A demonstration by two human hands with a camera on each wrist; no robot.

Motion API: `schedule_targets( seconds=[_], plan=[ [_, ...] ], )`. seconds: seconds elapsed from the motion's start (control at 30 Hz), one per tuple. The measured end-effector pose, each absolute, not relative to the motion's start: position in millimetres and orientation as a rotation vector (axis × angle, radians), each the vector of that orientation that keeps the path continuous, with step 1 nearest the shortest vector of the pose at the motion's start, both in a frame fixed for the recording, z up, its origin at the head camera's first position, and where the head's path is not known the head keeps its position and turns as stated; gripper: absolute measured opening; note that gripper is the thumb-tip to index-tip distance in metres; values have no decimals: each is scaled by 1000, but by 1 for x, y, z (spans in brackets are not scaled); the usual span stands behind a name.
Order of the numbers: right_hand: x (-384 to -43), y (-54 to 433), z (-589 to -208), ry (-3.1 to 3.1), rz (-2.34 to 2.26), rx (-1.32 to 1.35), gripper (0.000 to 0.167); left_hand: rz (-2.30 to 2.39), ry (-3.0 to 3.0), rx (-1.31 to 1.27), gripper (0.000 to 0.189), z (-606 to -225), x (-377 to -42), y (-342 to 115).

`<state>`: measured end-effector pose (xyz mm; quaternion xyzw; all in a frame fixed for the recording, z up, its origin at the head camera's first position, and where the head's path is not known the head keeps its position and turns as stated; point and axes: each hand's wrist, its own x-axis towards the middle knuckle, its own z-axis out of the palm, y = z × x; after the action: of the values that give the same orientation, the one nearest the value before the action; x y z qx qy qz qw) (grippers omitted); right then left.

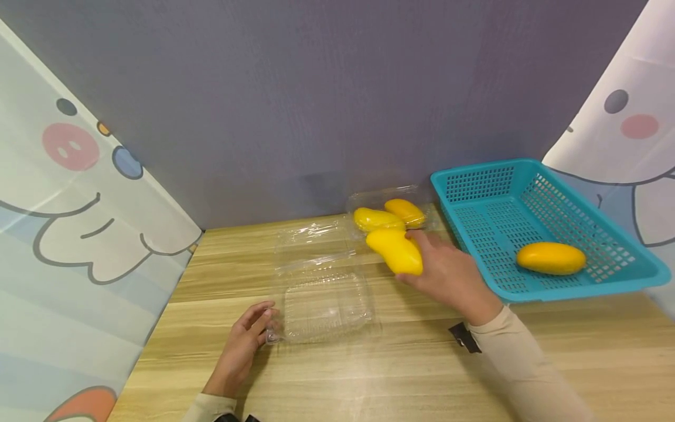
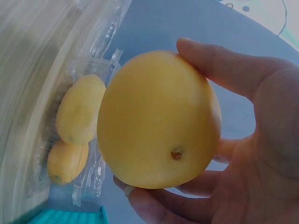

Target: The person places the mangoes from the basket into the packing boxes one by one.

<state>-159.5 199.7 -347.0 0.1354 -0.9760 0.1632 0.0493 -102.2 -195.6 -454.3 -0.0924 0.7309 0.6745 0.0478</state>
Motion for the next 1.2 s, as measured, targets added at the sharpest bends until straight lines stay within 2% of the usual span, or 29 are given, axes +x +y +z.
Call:
schedule_targets(
  seconds=[1.2],
  plan=[
    [-153,174,-363,-2890,463,579,77,2050,2253,-279,47,-454,-102,-195]
  ],
)
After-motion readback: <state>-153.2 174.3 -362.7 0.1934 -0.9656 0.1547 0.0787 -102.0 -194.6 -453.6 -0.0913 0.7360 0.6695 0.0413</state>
